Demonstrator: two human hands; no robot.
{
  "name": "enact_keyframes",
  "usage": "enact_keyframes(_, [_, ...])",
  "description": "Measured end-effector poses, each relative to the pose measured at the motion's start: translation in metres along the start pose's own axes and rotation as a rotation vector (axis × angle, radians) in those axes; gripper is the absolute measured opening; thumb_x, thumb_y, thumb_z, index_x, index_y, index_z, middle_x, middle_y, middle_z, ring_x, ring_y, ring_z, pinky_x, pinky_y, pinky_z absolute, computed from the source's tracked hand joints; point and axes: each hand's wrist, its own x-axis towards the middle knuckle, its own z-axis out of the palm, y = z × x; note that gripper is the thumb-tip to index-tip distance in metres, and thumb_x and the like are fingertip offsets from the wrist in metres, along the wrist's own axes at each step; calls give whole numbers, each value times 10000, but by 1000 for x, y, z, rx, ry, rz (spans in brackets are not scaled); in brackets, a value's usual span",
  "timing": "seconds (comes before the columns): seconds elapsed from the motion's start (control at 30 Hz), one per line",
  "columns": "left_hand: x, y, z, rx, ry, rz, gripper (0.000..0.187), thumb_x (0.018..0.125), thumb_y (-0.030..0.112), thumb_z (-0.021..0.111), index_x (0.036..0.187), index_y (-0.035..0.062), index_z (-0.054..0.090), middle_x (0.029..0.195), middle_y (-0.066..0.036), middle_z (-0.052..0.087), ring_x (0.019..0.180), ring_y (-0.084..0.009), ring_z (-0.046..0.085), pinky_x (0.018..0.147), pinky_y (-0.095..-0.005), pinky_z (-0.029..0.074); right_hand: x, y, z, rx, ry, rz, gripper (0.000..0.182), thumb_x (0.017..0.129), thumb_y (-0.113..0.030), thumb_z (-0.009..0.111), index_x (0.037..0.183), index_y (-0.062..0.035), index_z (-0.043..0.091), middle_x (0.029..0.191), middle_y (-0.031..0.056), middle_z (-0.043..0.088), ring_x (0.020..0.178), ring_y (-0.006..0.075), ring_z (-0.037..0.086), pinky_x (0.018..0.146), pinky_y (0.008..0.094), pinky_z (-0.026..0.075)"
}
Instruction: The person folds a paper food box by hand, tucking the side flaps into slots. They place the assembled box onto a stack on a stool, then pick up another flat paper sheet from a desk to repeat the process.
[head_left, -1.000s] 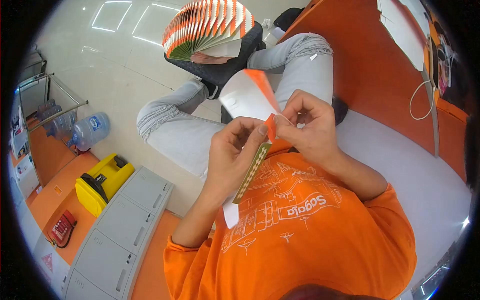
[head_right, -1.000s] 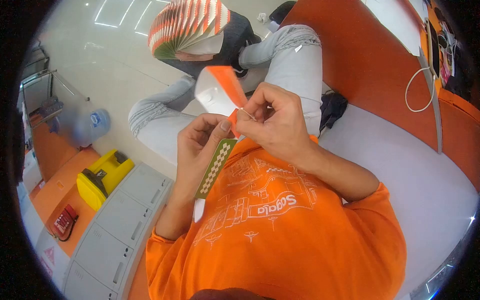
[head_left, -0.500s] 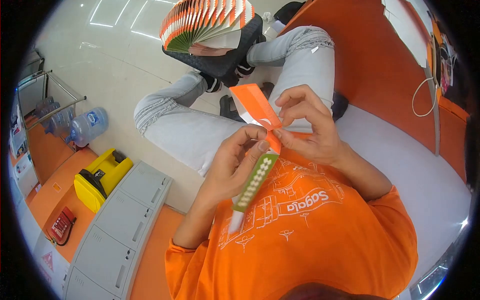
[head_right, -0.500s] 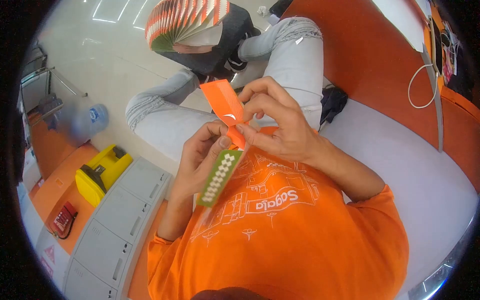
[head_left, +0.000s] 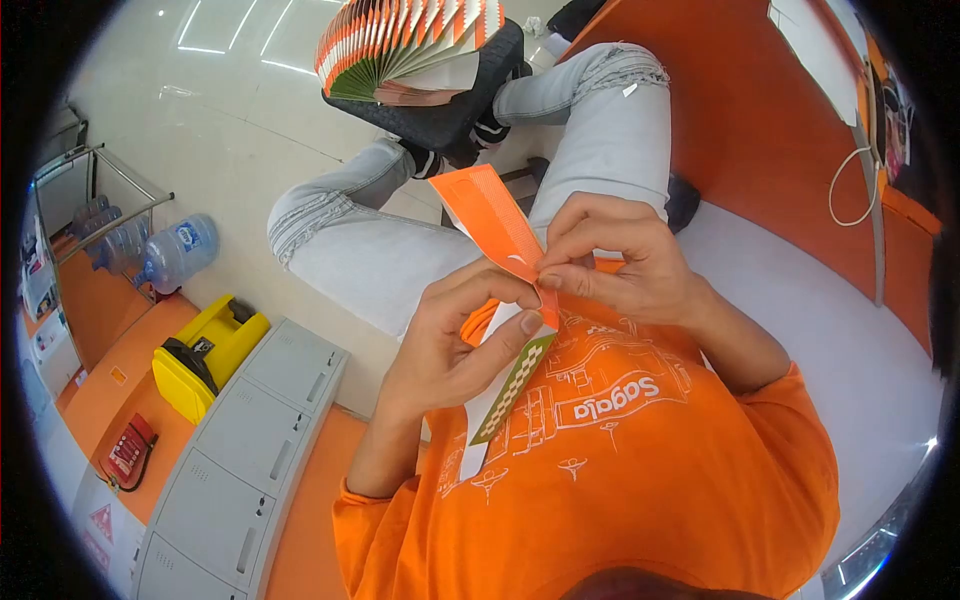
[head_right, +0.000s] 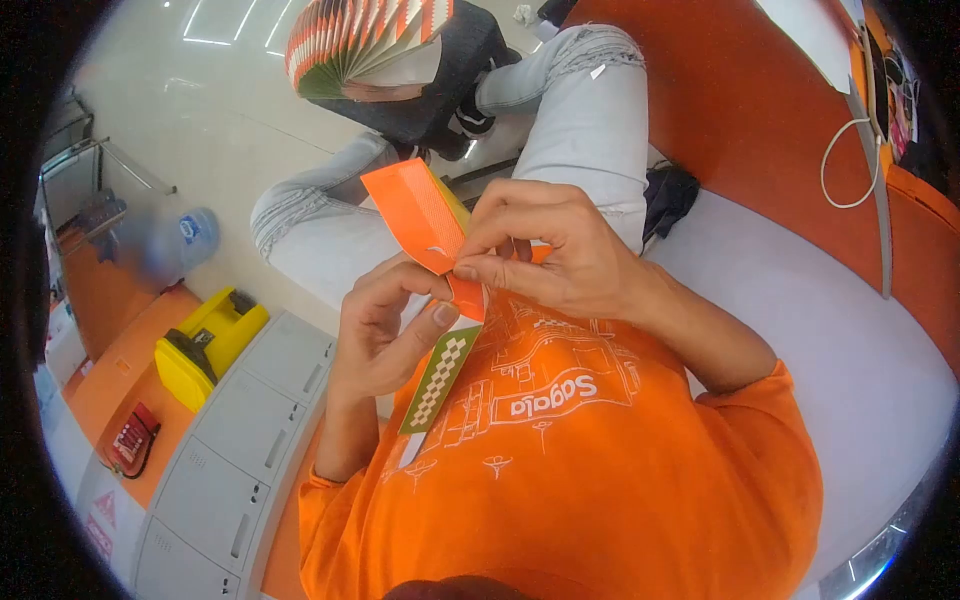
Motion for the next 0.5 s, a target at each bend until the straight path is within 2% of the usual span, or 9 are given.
enact_keyframes(0.1, [1,1,0,25,-8,9,62,926,7,700,960,-20,656,941,-114,686,871,-198,652,809,-315,499,-2,-2,-1,17,29,4,111,868,-17,801,968,14,763,913,80,677,734,119,613,633,241,470])
enact_keyframes(0.17, [0,-2,-2,-55,21,-64,68,917,-1,705,959,-18,654,966,-117,688,893,-197,652,832,-307,498,-3,-3,-2,28,37,25,117,865,-12,799,973,17,765,927,82,675,738,125,618,641,245,475])
enact_keyframes(0.2, [-3,-3,-2,-53,23,-64,68,917,-1,705,959,-18,654,966,-117,688,893,-197,652,832,-307,498,-5,-3,-4,60,-19,5,125,865,-14,778,986,14,762,939,79,670,759,137,622,644,253,481])
enact_keyframes(0.27, [-9,-4,-2,-251,123,-241,61,919,1,700,951,-13,650,1002,-120,690,919,-198,650,853,-306,496,-5,0,-4,93,-70,-15,136,866,-17,757,999,11,759,952,76,665,780,149,627,646,260,486])
enact_keyframes(0.3, [-8,-4,-3,-250,122,-246,61,919,1,700,951,-13,650,1002,-120,690,919,-198,650,853,-306,496,-5,4,-2,52,-47,-76,177,855,-16,758,1030,7,760,960,87,660,800,162,634,662,266,499])
enact_keyframes(0.37, [-4,-3,-5,-184,16,-107,69,916,12,697,979,-5,673,1023,-114,690,933,-205,649,870,-308,492,-6,7,1,11,-26,-137,218,845,-16,759,1062,4,760,967,97,655,820,174,641,678,272,511])
enact_keyframes(0.5, [-3,-3,-5,-30,20,-37,136,896,14,708,1031,4,707,1046,-111,697,941,-211,659,880,-318,498,-9,1,7,-82,20,-192,302,809,-14,788,1108,8,752,1033,123,644,882,206,652,738,298,533])
